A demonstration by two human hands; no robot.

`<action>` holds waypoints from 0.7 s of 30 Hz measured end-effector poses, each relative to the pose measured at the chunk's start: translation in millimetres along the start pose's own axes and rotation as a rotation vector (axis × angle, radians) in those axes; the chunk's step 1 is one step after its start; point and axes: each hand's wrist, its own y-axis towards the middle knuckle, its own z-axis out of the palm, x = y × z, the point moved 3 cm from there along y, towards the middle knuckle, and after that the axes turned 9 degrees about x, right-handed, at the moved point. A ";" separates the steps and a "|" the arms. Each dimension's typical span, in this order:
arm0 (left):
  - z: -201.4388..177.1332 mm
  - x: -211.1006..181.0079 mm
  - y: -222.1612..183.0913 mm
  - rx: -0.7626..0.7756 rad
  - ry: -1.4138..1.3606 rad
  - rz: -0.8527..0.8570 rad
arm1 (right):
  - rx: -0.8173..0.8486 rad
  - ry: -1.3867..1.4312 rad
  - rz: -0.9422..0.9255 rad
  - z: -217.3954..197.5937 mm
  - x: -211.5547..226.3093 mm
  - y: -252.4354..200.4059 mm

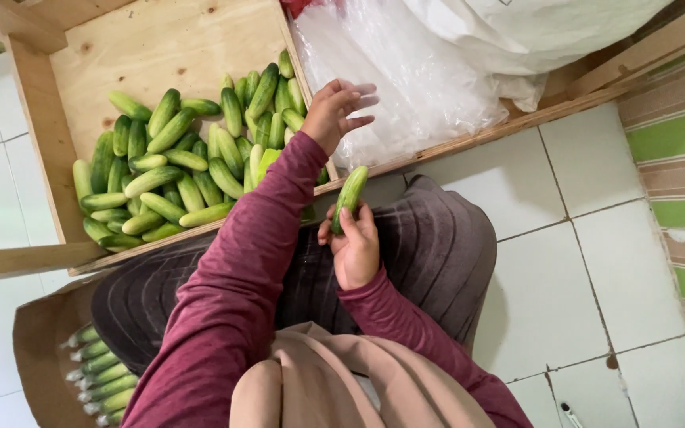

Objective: The person picks up cucumbers from a wooden crate, wipes them with a green cloth, and places them individually into plastic bags, then places the bagged cucumbers into a cardboard box.

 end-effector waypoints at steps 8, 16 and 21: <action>-29.1 -89.1 -117.4 0.482 0.006 0.192 | 0.036 -0.085 -0.062 -2.8 2.1 -1.2; -142.4 -80.9 -202.1 0.036 0.234 0.473 | 0.083 -0.247 -0.070 -22.7 -5.7 12.0; -150.2 -65.3 -246.8 -0.083 0.319 0.668 | 0.164 -0.489 -0.167 1.4 -1.2 4.3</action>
